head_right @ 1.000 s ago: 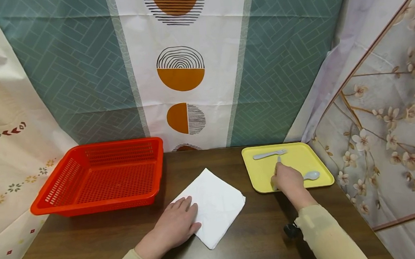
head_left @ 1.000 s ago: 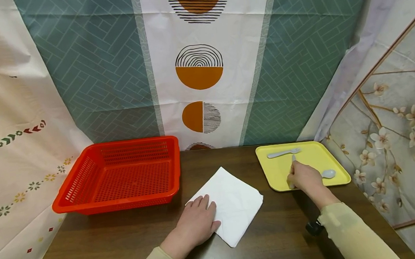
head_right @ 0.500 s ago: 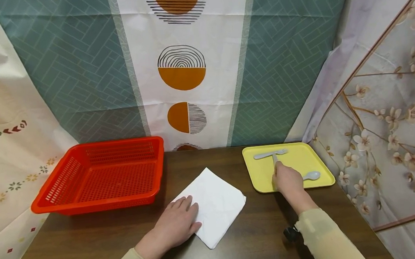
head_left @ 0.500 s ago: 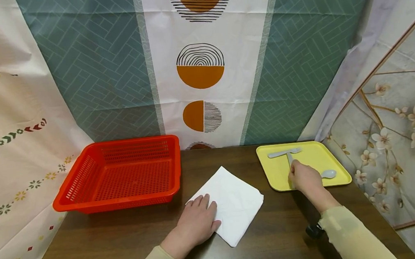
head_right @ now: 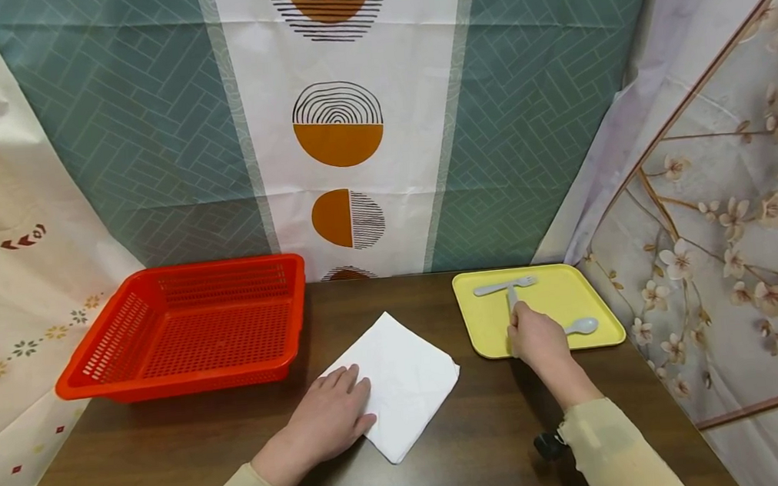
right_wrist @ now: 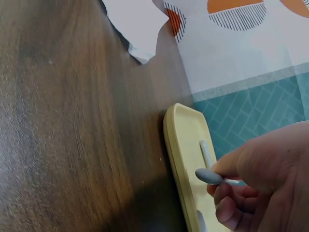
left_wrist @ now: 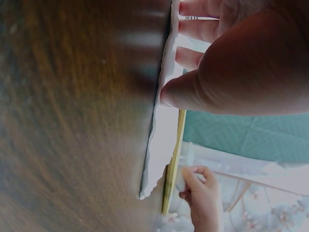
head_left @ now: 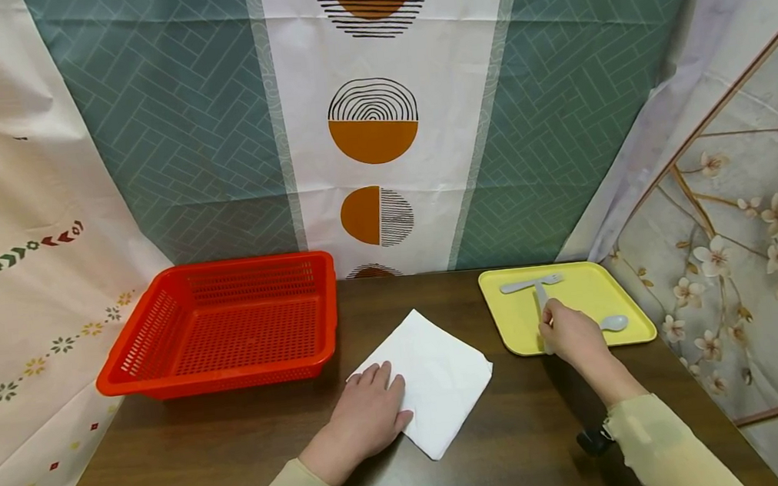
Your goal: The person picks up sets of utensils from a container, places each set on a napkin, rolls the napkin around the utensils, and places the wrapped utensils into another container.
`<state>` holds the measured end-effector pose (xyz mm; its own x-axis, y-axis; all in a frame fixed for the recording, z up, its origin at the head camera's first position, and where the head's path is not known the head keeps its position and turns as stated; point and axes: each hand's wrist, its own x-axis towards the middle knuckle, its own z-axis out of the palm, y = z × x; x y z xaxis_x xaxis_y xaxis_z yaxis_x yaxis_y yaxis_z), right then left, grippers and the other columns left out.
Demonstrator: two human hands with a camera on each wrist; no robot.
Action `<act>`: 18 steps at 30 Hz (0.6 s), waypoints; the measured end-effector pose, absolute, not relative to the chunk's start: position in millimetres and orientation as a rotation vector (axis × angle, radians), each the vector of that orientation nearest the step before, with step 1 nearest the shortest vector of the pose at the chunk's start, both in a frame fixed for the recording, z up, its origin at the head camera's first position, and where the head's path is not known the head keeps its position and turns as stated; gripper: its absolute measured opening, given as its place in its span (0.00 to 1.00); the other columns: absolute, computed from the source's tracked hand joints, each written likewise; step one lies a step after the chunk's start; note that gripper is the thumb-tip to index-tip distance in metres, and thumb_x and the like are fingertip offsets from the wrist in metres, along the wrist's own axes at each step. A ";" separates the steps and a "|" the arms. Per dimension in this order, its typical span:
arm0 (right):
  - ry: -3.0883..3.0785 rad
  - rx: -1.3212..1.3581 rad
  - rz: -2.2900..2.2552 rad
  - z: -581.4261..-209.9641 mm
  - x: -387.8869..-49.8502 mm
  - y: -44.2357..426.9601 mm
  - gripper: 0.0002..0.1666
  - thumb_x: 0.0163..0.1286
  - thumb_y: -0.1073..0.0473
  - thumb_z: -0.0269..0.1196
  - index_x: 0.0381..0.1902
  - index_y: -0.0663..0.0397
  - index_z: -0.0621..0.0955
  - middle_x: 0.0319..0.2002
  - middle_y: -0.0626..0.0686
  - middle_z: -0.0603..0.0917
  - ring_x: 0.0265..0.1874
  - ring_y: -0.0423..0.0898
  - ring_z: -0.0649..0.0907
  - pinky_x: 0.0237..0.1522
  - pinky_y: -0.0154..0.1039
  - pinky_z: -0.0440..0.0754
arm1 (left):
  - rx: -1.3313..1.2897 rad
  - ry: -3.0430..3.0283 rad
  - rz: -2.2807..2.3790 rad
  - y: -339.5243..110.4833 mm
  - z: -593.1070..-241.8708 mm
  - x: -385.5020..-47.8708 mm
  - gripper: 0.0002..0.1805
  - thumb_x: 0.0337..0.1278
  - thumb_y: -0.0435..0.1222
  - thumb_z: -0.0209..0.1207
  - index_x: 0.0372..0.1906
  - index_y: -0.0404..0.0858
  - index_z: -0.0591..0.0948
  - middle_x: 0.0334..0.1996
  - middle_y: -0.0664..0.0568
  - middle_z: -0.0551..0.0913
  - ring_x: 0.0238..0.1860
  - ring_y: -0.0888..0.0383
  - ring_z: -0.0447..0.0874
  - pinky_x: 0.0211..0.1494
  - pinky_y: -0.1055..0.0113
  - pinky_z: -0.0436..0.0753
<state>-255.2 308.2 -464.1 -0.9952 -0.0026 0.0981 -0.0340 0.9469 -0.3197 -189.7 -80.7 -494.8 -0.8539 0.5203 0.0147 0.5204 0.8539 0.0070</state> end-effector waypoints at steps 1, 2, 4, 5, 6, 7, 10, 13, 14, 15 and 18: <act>-3.002 0.029 0.498 -464.1 -254.9 307.6 0.07 0.78 0.63 0.62 0.40 0.58 0.75 0.24 0.53 0.79 0.24 0.53 0.77 0.30 0.51 0.74 | -0.845 -3.014 -0.017 -80.8 -494.5 -189.7 0.33 0.72 0.55 0.68 0.70 0.38 0.83 0.73 0.36 0.79 0.72 0.38 0.78 0.72 0.39 0.77; -2.998 0.029 0.498 -464.1 -254.3 306.6 0.07 0.78 0.63 0.62 0.41 0.58 0.75 0.24 0.53 0.78 0.24 0.53 0.77 0.29 0.50 0.74 | -0.846 -3.016 -0.020 -80.8 -494.2 -189.5 0.33 0.72 0.55 0.68 0.70 0.38 0.83 0.73 0.36 0.79 0.72 0.38 0.78 0.72 0.39 0.77; -2.989 0.031 0.503 -464.7 -253.9 305.4 0.07 0.79 0.63 0.62 0.42 0.58 0.75 0.23 0.53 0.78 0.23 0.53 0.77 0.29 0.50 0.74 | -0.846 -3.018 -0.023 -80.9 -493.2 -189.6 0.33 0.72 0.55 0.68 0.70 0.38 0.83 0.73 0.36 0.79 0.72 0.38 0.78 0.72 0.39 0.77; -2.984 0.029 0.505 -465.3 -254.0 304.8 0.07 0.79 0.62 0.63 0.42 0.58 0.75 0.23 0.53 0.77 0.23 0.53 0.77 0.29 0.50 0.74 | -0.846 -3.021 -0.024 -80.9 -493.1 -189.8 0.33 0.72 0.55 0.68 0.70 0.38 0.82 0.73 0.36 0.79 0.72 0.38 0.77 0.73 0.39 0.77; -2.978 0.028 0.510 -466.1 -254.1 304.0 0.07 0.80 0.62 0.63 0.43 0.58 0.75 0.23 0.53 0.77 0.23 0.52 0.77 0.28 0.49 0.74 | -0.846 -3.024 -0.024 -80.9 -493.1 -190.0 0.33 0.72 0.55 0.68 0.71 0.38 0.82 0.73 0.36 0.79 0.72 0.38 0.77 0.73 0.39 0.77; -2.972 0.030 0.512 -466.5 -254.2 303.0 0.07 0.80 0.62 0.63 0.43 0.58 0.75 0.23 0.52 0.78 0.22 0.52 0.77 0.28 0.49 0.74 | -0.846 -3.029 -0.022 -80.8 -493.4 -190.3 0.33 0.73 0.55 0.67 0.71 0.39 0.82 0.74 0.36 0.78 0.73 0.38 0.77 0.73 0.39 0.76; -2.943 0.044 0.535 -467.1 -254.2 298.6 0.06 0.81 0.61 0.62 0.44 0.57 0.76 0.23 0.51 0.78 0.21 0.50 0.77 0.27 0.48 0.74 | -0.848 -3.037 -0.019 -80.5 -494.1 -191.1 0.34 0.73 0.56 0.67 0.72 0.39 0.82 0.74 0.37 0.78 0.73 0.38 0.77 0.74 0.39 0.76; -2.906 0.076 0.556 -465.6 -253.3 291.6 0.06 0.81 0.61 0.62 0.44 0.56 0.76 0.23 0.50 0.79 0.21 0.49 0.76 0.27 0.47 0.73 | -0.851 -3.038 -0.018 -80.5 -494.5 -191.3 0.33 0.73 0.56 0.67 0.72 0.39 0.82 0.74 0.37 0.78 0.73 0.38 0.76 0.74 0.39 0.76; -2.894 0.086 0.559 -464.8 -252.8 288.7 0.06 0.81 0.62 0.63 0.43 0.56 0.76 0.23 0.50 0.78 0.21 0.49 0.76 0.27 0.47 0.73 | -0.852 -3.038 -0.020 -80.6 -494.5 -191.3 0.34 0.73 0.56 0.67 0.71 0.39 0.82 0.74 0.37 0.78 0.73 0.38 0.77 0.74 0.39 0.76; -2.886 0.098 0.558 -464.2 -252.2 285.7 0.06 0.81 0.62 0.63 0.43 0.56 0.76 0.22 0.50 0.78 0.20 0.49 0.76 0.26 0.47 0.73 | -0.852 -3.037 -0.022 -80.8 -494.8 -191.4 0.33 0.73 0.56 0.67 0.71 0.39 0.82 0.74 0.37 0.78 0.73 0.38 0.77 0.73 0.39 0.76; -2.872 0.117 0.544 -462.7 -250.7 276.1 0.06 0.81 0.62 0.64 0.43 0.55 0.77 0.21 0.49 0.77 0.20 0.49 0.75 0.26 0.47 0.73 | -0.854 -3.039 -0.030 -81.3 -495.1 -191.5 0.34 0.72 0.56 0.68 0.71 0.39 0.82 0.74 0.36 0.78 0.73 0.38 0.77 0.73 0.38 0.76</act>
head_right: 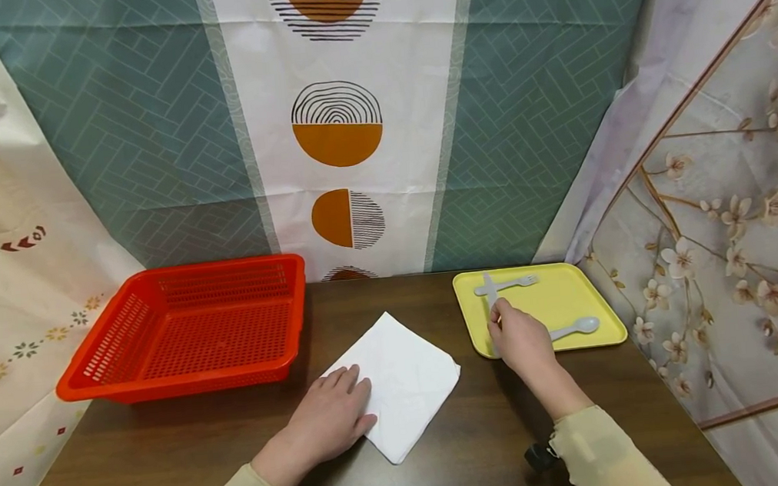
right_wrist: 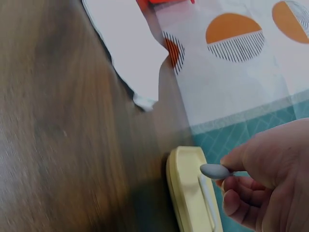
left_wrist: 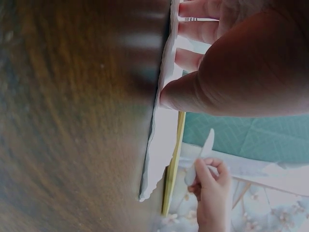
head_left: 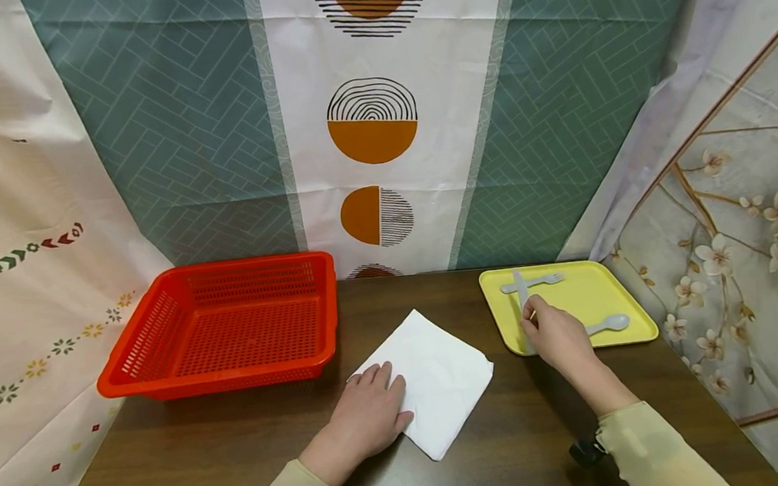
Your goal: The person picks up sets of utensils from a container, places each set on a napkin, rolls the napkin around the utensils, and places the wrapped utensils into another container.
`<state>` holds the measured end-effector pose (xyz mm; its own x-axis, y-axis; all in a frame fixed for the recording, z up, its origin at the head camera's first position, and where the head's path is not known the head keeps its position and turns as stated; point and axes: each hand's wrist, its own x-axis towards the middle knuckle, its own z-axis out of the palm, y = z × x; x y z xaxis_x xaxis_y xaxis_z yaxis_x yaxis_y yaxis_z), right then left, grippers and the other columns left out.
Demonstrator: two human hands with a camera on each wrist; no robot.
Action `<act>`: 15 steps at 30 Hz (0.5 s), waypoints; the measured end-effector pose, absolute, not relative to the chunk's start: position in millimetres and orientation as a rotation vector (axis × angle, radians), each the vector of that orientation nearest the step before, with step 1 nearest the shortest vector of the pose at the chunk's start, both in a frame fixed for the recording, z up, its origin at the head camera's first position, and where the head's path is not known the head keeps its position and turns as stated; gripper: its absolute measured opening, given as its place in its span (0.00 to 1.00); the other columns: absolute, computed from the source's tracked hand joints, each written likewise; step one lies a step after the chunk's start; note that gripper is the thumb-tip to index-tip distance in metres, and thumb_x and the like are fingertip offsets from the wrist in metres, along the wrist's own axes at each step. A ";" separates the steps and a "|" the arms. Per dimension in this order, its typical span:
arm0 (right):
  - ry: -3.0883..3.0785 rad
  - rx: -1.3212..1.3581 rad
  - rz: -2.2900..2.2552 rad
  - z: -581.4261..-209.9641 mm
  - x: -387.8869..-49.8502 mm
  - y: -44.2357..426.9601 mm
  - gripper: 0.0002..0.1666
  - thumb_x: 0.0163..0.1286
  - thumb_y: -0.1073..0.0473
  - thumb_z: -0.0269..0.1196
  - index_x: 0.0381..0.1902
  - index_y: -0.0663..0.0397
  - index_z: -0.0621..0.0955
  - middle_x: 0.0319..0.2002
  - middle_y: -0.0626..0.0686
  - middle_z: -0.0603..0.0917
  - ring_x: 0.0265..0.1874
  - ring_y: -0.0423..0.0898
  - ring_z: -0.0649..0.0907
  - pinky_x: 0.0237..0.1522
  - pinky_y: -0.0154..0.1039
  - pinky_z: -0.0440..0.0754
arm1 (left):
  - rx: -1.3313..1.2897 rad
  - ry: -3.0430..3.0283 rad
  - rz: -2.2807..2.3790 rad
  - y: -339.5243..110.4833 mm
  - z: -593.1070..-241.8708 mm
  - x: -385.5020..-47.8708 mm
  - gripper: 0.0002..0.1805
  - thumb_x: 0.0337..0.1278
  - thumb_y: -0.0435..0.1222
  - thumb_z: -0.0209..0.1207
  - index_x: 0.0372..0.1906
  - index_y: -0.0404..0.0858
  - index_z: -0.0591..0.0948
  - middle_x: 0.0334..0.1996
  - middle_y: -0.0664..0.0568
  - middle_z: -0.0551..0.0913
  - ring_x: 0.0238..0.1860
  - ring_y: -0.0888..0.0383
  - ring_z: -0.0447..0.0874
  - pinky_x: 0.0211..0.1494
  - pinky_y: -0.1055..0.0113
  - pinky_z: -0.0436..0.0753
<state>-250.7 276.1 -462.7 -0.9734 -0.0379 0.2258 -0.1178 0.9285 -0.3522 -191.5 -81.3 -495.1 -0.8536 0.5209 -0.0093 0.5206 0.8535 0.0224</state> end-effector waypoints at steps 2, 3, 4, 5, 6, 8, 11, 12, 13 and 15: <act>-2.870 0.126 0.538 -461.9 -249.8 270.1 0.06 0.80 0.62 0.65 0.42 0.54 0.77 0.21 0.48 0.77 0.21 0.49 0.76 0.27 0.47 0.73 | 0.846 3.009 0.035 -81.5 -495.1 -191.4 0.34 0.72 0.56 0.68 0.71 0.39 0.82 0.74 0.36 0.78 0.73 0.38 0.76 0.74 0.38 0.76; -2.871 0.132 0.538 -461.8 -249.4 267.3 0.06 0.81 0.62 0.65 0.42 0.54 0.77 0.21 0.48 0.77 0.21 0.48 0.76 0.27 0.47 0.73 | 0.847 3.010 0.035 -81.6 -495.2 -191.3 0.33 0.72 0.56 0.68 0.71 0.39 0.82 0.74 0.36 0.78 0.73 0.38 0.77 0.73 0.38 0.76; -2.872 0.135 0.545 -461.6 -249.0 264.7 0.06 0.81 0.62 0.65 0.42 0.54 0.77 0.22 0.48 0.77 0.21 0.48 0.76 0.27 0.47 0.74 | 0.848 3.011 0.035 -81.6 -495.1 -191.1 0.33 0.72 0.56 0.68 0.71 0.39 0.82 0.74 0.36 0.78 0.73 0.38 0.77 0.73 0.38 0.76; -2.872 0.140 0.552 -461.4 -248.5 262.0 0.06 0.81 0.62 0.65 0.42 0.54 0.77 0.22 0.48 0.78 0.21 0.48 0.76 0.27 0.47 0.74 | 0.850 3.012 0.034 -81.6 -495.2 -191.0 0.33 0.72 0.56 0.68 0.70 0.39 0.82 0.74 0.36 0.78 0.73 0.38 0.77 0.73 0.38 0.76; -2.872 0.146 0.558 -461.4 -248.1 259.6 0.06 0.80 0.62 0.65 0.42 0.54 0.77 0.22 0.48 0.78 0.21 0.48 0.76 0.28 0.47 0.74 | 0.853 3.015 0.033 -81.6 -495.5 -191.0 0.33 0.72 0.56 0.68 0.70 0.39 0.82 0.73 0.36 0.78 0.72 0.38 0.77 0.73 0.38 0.77; -2.874 0.160 0.574 -461.3 -247.0 255.2 0.06 0.80 0.63 0.65 0.42 0.54 0.77 0.23 0.48 0.78 0.22 0.47 0.76 0.28 0.47 0.74 | 0.857 3.018 0.031 -81.6 -495.5 -191.1 0.33 0.72 0.56 0.68 0.70 0.39 0.82 0.73 0.36 0.79 0.72 0.38 0.77 0.73 0.38 0.77; -2.875 0.178 0.584 -461.7 -245.8 249.5 0.07 0.79 0.63 0.66 0.43 0.54 0.77 0.24 0.48 0.79 0.23 0.47 0.76 0.29 0.47 0.74 | 0.859 3.018 0.028 -81.5 -495.3 -191.3 0.33 0.72 0.56 0.68 0.70 0.39 0.82 0.73 0.37 0.79 0.72 0.38 0.77 0.72 0.38 0.77; -2.876 0.183 0.590 -462.0 -245.5 247.8 0.07 0.79 0.63 0.67 0.43 0.54 0.77 0.25 0.48 0.79 0.23 0.47 0.76 0.29 0.47 0.75 | 0.858 3.016 0.027 -81.5 -495.2 -191.4 0.33 0.72 0.56 0.68 0.70 0.39 0.82 0.73 0.37 0.78 0.72 0.38 0.77 0.73 0.38 0.77; -2.878 0.188 0.595 -462.1 -245.1 245.9 0.07 0.79 0.63 0.67 0.43 0.54 0.77 0.25 0.48 0.80 0.23 0.47 0.77 0.29 0.47 0.75 | 0.858 3.014 0.026 -81.5 -495.1 -191.5 0.33 0.72 0.56 0.68 0.70 0.39 0.82 0.73 0.37 0.78 0.72 0.38 0.77 0.73 0.38 0.77; -2.882 0.195 0.608 -462.9 -245.0 242.1 0.09 0.79 0.63 0.68 0.42 0.53 0.76 0.27 0.49 0.81 0.23 0.47 0.77 0.29 0.46 0.75 | 0.856 3.011 0.025 -81.6 -495.0 -191.6 0.33 0.72 0.56 0.68 0.71 0.39 0.82 0.73 0.37 0.78 0.72 0.38 0.77 0.73 0.38 0.77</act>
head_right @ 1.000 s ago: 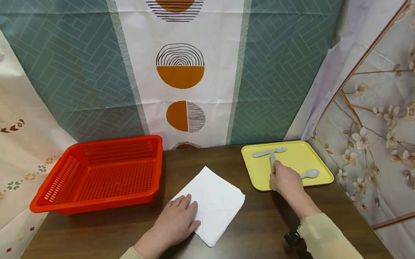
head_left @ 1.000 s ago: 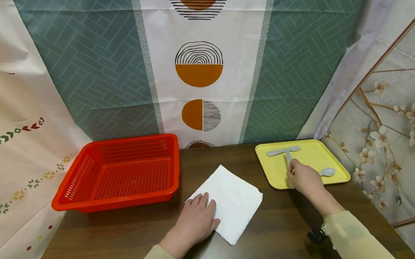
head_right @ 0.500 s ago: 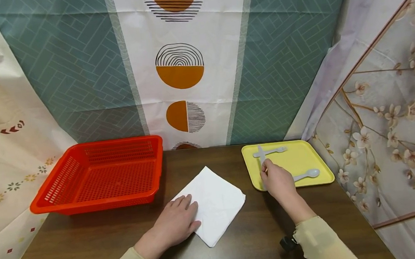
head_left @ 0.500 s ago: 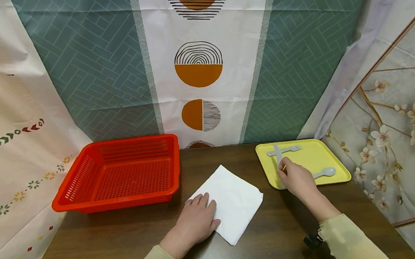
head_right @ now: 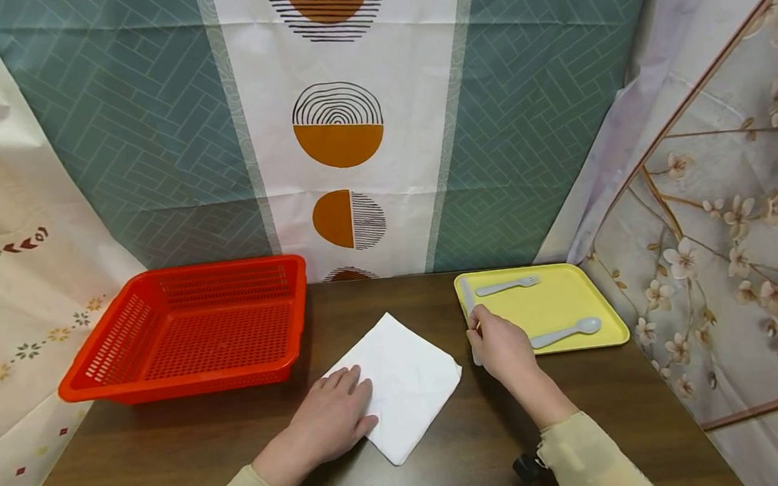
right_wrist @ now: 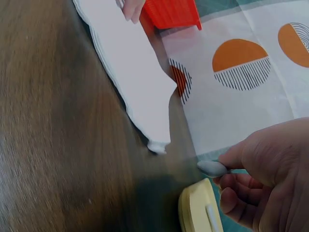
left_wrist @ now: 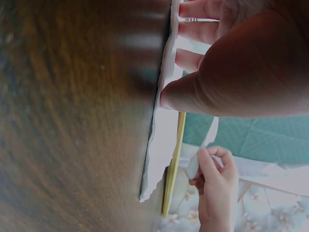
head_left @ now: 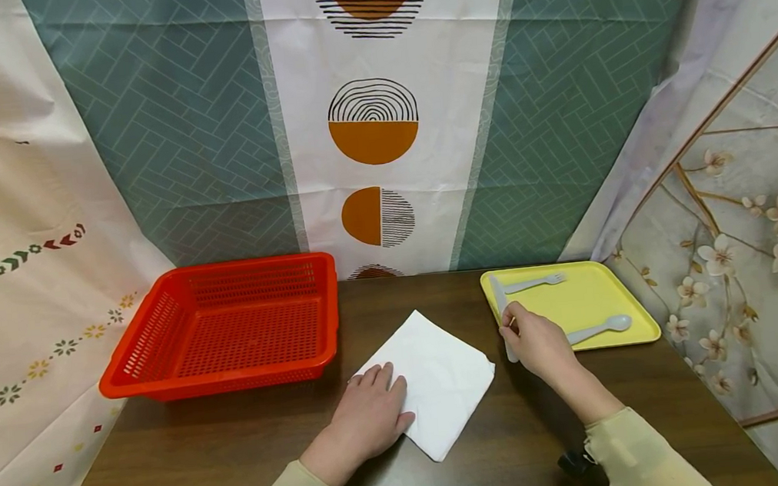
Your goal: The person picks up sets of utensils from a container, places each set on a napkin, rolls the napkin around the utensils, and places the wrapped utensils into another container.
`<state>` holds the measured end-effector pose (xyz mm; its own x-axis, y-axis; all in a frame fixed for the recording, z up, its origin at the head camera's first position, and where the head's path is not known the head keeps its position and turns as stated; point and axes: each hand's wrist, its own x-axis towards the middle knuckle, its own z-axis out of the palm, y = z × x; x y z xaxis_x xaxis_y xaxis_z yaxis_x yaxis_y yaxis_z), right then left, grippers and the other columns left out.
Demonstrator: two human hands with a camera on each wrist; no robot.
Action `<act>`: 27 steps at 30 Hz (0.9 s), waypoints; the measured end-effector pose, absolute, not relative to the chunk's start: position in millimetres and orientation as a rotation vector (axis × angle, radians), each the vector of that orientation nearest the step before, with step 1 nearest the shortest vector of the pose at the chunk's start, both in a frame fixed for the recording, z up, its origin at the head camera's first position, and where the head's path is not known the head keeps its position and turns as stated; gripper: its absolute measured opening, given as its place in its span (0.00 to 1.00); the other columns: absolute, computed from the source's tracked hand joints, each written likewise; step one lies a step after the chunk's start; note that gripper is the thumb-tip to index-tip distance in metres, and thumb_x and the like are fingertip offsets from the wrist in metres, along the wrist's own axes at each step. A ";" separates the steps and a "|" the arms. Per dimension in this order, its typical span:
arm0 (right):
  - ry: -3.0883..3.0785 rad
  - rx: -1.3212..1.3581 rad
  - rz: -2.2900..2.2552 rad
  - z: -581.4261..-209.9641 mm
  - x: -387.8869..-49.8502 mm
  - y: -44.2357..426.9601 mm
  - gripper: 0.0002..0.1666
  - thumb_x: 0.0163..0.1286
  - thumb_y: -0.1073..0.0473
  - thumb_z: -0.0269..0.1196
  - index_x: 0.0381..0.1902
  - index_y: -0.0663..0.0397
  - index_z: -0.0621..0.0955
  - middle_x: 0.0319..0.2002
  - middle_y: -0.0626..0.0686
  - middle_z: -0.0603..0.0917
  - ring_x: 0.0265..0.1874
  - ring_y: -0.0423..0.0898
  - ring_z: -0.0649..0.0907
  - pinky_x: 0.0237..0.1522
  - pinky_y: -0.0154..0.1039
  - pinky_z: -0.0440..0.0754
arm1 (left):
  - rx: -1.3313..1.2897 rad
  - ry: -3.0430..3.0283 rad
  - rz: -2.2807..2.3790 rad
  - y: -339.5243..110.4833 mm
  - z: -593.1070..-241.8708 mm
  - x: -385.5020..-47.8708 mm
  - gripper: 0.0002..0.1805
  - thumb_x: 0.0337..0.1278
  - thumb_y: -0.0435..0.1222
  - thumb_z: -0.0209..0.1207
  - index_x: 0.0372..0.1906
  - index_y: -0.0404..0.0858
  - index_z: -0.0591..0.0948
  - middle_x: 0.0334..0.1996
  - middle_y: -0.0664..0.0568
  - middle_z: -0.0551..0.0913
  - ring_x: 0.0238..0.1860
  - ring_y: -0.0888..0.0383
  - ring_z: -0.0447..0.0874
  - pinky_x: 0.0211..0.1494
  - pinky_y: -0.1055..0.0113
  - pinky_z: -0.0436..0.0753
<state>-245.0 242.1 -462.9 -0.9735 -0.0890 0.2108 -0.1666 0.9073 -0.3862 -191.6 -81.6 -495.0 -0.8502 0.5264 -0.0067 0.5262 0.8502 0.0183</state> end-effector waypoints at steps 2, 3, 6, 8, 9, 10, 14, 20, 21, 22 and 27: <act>-2.889 0.197 0.625 -463.4 -244.7 237.9 0.10 0.79 0.63 0.68 0.41 0.53 0.76 0.28 0.49 0.82 0.23 0.46 0.77 0.29 0.46 0.75 | 0.858 3.009 0.025 -81.8 -494.8 -191.7 0.33 0.72 0.56 0.68 0.71 0.39 0.82 0.74 0.37 0.78 0.72 0.38 0.77 0.73 0.38 0.77; -2.895 0.198 0.636 -463.9 -244.7 235.7 0.10 0.79 0.63 0.68 0.41 0.52 0.75 0.28 0.49 0.82 0.23 0.46 0.77 0.29 0.46 0.75 | 0.858 3.009 0.027 -81.9 -494.7 -191.7 0.33 0.72 0.56 0.68 0.71 0.39 0.82 0.74 0.37 0.78 0.72 0.38 0.77 0.73 0.38 0.77; -2.902 0.206 0.674 -464.8 -244.3 228.3 0.10 0.79 0.63 0.68 0.41 0.51 0.75 0.28 0.48 0.81 0.22 0.46 0.76 0.28 0.45 0.74 | 0.858 3.012 0.034 -82.1 -494.3 -191.6 0.33 0.72 0.56 0.68 0.70 0.39 0.82 0.73 0.37 0.78 0.72 0.38 0.77 0.73 0.38 0.76; -2.901 0.221 0.698 -465.8 -244.1 223.7 0.11 0.79 0.63 0.68 0.40 0.52 0.75 0.27 0.48 0.79 0.22 0.46 0.76 0.28 0.44 0.74 | 0.857 3.013 0.036 -82.1 -494.1 -191.5 0.33 0.72 0.56 0.68 0.70 0.39 0.82 0.73 0.37 0.78 0.72 0.38 0.77 0.73 0.38 0.76; -2.898 0.230 0.708 -466.7 -244.3 221.6 0.11 0.79 0.63 0.68 0.40 0.52 0.75 0.27 0.48 0.79 0.23 0.46 0.76 0.29 0.44 0.74 | 0.856 3.013 0.038 -82.0 -494.1 -191.5 0.33 0.72 0.56 0.68 0.70 0.39 0.82 0.73 0.37 0.78 0.72 0.38 0.77 0.73 0.38 0.76; -2.893 0.240 0.717 -467.3 -244.2 219.5 0.10 0.79 0.63 0.68 0.40 0.52 0.75 0.27 0.48 0.78 0.24 0.46 0.76 0.29 0.43 0.73 | 0.854 3.013 0.040 -82.0 -494.1 -191.5 0.33 0.72 0.56 0.68 0.70 0.39 0.82 0.73 0.37 0.78 0.72 0.38 0.77 0.73 0.38 0.76; -2.881 0.269 0.742 -469.2 -244.1 212.7 0.11 0.78 0.64 0.69 0.40 0.51 0.76 0.28 0.48 0.78 0.26 0.46 0.76 0.32 0.44 0.74 | 0.853 3.012 0.041 -81.9 -494.3 -191.4 0.33 0.72 0.56 0.68 0.70 0.39 0.82 0.73 0.37 0.78 0.73 0.38 0.77 0.73 0.38 0.76; -2.895 0.273 0.794 -472.5 -243.8 202.0 0.12 0.76 0.63 0.71 0.40 0.49 0.76 0.28 0.48 0.77 0.28 0.47 0.76 0.33 0.44 0.74 | 0.855 3.015 0.040 -82.2 -494.3 -190.8 0.33 0.72 0.56 0.68 0.70 0.40 0.82 0.73 0.37 0.78 0.72 0.38 0.77 0.73 0.38 0.76; -2.894 0.278 0.803 -472.9 -243.2 199.8 0.12 0.76 0.63 0.72 0.40 0.49 0.76 0.28 0.48 0.77 0.28 0.47 0.76 0.33 0.43 0.74 | 0.853 3.014 0.039 -82.2 -494.4 -191.0 0.33 0.72 0.56 0.68 0.71 0.40 0.82 0.74 0.37 0.78 0.73 0.38 0.77 0.73 0.38 0.76; -2.894 0.279 0.812 -473.0 -242.6 197.6 0.13 0.76 0.63 0.72 0.41 0.49 0.76 0.29 0.48 0.77 0.28 0.47 0.76 0.33 0.43 0.74 | 0.850 3.012 0.038 -82.1 -494.5 -191.1 0.33 0.72 0.56 0.68 0.71 0.40 0.82 0.74 0.37 0.78 0.73 0.38 0.77 0.73 0.39 0.76; -2.879 0.308 0.855 -474.2 -241.3 187.8 0.13 0.75 0.63 0.73 0.40 0.48 0.77 0.29 0.46 0.78 0.29 0.46 0.76 0.34 0.43 0.75 | 0.849 3.014 0.033 -81.8 -494.6 -191.0 0.33 0.72 0.56 0.67 0.71 0.40 0.82 0.74 0.37 0.78 0.73 0.38 0.76 0.73 0.39 0.76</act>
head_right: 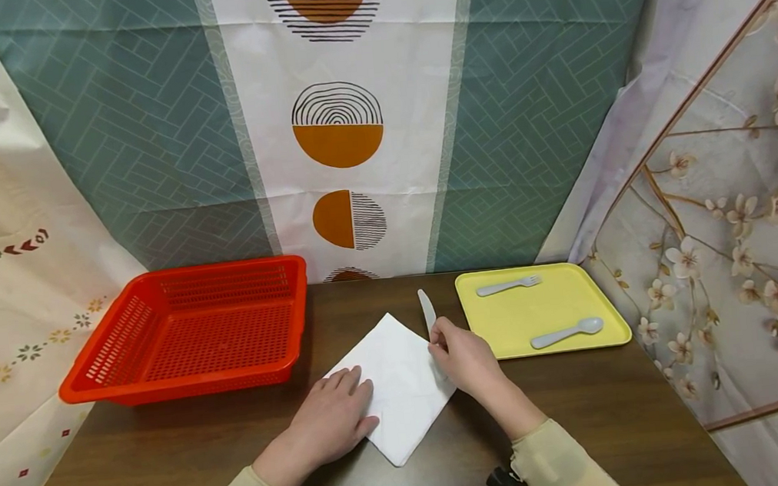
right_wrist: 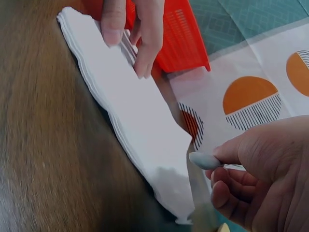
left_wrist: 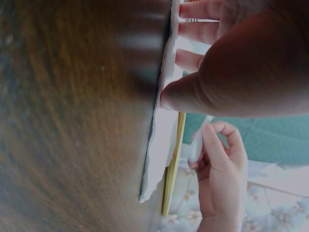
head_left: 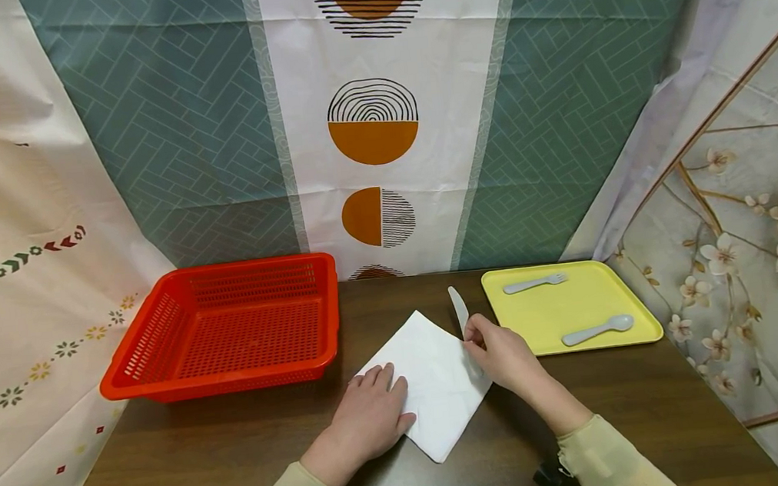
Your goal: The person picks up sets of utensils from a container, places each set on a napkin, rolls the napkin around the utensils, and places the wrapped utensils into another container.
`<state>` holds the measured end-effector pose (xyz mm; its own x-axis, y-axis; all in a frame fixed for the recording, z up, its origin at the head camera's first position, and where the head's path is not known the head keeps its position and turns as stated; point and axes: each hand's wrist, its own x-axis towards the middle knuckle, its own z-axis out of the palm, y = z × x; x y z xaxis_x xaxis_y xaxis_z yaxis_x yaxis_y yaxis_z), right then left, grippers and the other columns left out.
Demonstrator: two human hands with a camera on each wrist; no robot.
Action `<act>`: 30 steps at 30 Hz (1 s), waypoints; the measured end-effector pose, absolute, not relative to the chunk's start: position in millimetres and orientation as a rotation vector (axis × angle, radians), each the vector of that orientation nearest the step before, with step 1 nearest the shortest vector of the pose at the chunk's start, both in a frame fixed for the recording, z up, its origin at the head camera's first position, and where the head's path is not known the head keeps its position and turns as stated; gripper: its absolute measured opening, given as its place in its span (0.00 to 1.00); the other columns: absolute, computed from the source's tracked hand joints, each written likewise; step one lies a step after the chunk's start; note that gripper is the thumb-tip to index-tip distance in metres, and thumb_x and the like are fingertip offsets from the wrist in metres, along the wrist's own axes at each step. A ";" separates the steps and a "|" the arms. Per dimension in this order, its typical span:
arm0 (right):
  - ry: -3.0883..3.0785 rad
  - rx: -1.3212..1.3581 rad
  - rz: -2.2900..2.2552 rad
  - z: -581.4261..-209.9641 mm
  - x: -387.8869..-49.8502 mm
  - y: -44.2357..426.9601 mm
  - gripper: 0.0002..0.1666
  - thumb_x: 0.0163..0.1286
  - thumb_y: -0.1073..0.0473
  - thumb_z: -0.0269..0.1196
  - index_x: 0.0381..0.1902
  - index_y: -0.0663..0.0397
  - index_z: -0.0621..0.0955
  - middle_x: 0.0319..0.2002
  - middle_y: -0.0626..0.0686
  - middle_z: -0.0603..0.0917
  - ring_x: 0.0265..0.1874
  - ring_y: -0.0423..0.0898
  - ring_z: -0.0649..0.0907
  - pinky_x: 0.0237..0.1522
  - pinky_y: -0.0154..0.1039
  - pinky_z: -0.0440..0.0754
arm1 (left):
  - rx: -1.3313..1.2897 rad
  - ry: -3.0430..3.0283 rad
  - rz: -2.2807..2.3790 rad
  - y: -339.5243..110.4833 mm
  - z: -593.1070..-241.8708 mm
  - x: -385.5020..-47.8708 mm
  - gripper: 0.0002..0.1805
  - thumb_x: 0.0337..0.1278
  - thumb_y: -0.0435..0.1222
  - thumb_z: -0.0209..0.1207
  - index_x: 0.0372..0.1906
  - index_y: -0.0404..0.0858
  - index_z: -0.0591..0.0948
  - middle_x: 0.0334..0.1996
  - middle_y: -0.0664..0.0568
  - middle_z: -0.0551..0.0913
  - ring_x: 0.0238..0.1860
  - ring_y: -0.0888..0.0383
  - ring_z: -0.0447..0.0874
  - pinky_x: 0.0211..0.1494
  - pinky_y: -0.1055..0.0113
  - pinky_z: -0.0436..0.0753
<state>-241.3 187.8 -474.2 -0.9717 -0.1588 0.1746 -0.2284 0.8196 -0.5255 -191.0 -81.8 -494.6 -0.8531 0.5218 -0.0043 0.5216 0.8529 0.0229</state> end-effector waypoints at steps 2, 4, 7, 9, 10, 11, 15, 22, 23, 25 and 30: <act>-2.877 0.314 0.875 -475.5 -241.6 184.0 0.13 0.75 0.63 0.73 0.40 0.48 0.77 0.30 0.46 0.79 0.30 0.45 0.77 0.35 0.43 0.76 | 0.850 3.016 0.031 -81.9 -494.7 -190.9 0.33 0.72 0.56 0.67 0.71 0.40 0.82 0.74 0.37 0.78 0.73 0.38 0.76 0.73 0.39 0.76; -2.880 0.316 0.897 -476.8 -241.8 180.2 0.13 0.75 0.63 0.73 0.40 0.48 0.78 0.31 0.46 0.79 0.30 0.45 0.77 0.36 0.43 0.76 | 0.850 3.016 0.032 -82.0 -494.9 -190.7 0.33 0.72 0.56 0.68 0.71 0.40 0.82 0.74 0.37 0.78 0.73 0.38 0.77 0.73 0.39 0.76; -2.884 0.319 0.923 -479.5 -242.7 175.4 0.13 0.75 0.63 0.74 0.40 0.47 0.78 0.32 0.45 0.81 0.31 0.44 0.78 0.37 0.43 0.78 | 0.848 3.015 0.033 -82.0 -494.8 -190.8 0.33 0.72 0.56 0.68 0.71 0.40 0.82 0.74 0.37 0.78 0.73 0.38 0.77 0.73 0.39 0.76; -2.885 0.323 0.930 -480.9 -243.3 172.4 0.13 0.75 0.63 0.74 0.40 0.46 0.78 0.32 0.45 0.82 0.31 0.44 0.79 0.37 0.43 0.78 | 0.851 3.017 0.032 -82.0 -494.9 -190.9 0.33 0.72 0.56 0.68 0.71 0.40 0.82 0.74 0.37 0.78 0.72 0.38 0.77 0.73 0.39 0.76; -2.884 0.327 0.932 -481.4 -243.4 171.1 0.13 0.75 0.63 0.74 0.39 0.45 0.78 0.32 0.44 0.82 0.31 0.44 0.79 0.37 0.43 0.78 | 0.853 3.019 0.031 -82.0 -494.9 -190.9 0.33 0.72 0.56 0.68 0.71 0.40 0.83 0.73 0.37 0.78 0.72 0.39 0.77 0.72 0.39 0.77; -2.885 0.331 0.934 -481.7 -243.4 169.8 0.13 0.75 0.62 0.74 0.39 0.45 0.78 0.32 0.44 0.82 0.31 0.43 0.79 0.37 0.43 0.78 | 0.855 3.021 0.029 -82.0 -494.8 -190.9 0.33 0.72 0.56 0.68 0.71 0.40 0.83 0.73 0.37 0.78 0.72 0.39 0.77 0.72 0.39 0.77; -2.894 0.332 0.957 -481.7 -242.3 164.9 0.13 0.75 0.62 0.74 0.39 0.44 0.78 0.32 0.43 0.82 0.30 0.43 0.79 0.36 0.43 0.78 | 0.862 3.028 0.029 -82.0 -494.6 -190.6 0.33 0.72 0.56 0.68 0.70 0.40 0.83 0.73 0.37 0.79 0.72 0.39 0.77 0.72 0.40 0.77; -2.915 0.343 1.000 -484.1 -239.6 155.6 0.12 0.76 0.62 0.73 0.40 0.44 0.78 0.31 0.43 0.83 0.29 0.42 0.79 0.34 0.43 0.78 | 0.866 3.025 0.034 -82.8 -495.1 -190.9 0.33 0.72 0.56 0.68 0.70 0.40 0.83 0.73 0.37 0.79 0.72 0.39 0.77 0.72 0.40 0.77; -2.915 0.354 1.001 -484.7 -239.4 154.3 0.12 0.76 0.62 0.73 0.40 0.44 0.78 0.31 0.43 0.83 0.29 0.42 0.79 0.34 0.43 0.78 | 0.866 3.026 0.035 -82.7 -495.2 -191.0 0.33 0.72 0.56 0.68 0.70 0.40 0.83 0.73 0.37 0.79 0.72 0.39 0.77 0.72 0.40 0.77; -2.917 0.368 1.006 -486.1 -239.2 151.2 0.12 0.76 0.62 0.73 0.40 0.45 0.78 0.31 0.42 0.83 0.29 0.42 0.79 0.34 0.43 0.78 | 0.867 3.029 0.034 -82.6 -495.9 -191.1 0.32 0.73 0.56 0.68 0.70 0.40 0.83 0.73 0.37 0.79 0.72 0.39 0.77 0.72 0.40 0.77; -2.932 0.386 1.033 -487.4 -237.2 143.4 0.12 0.76 0.62 0.72 0.40 0.44 0.78 0.30 0.42 0.82 0.28 0.42 0.79 0.33 0.43 0.79 | 0.861 3.030 0.030 -82.5 -495.6 -190.5 0.32 0.73 0.56 0.67 0.71 0.40 0.83 0.73 0.37 0.79 0.72 0.39 0.77 0.72 0.40 0.77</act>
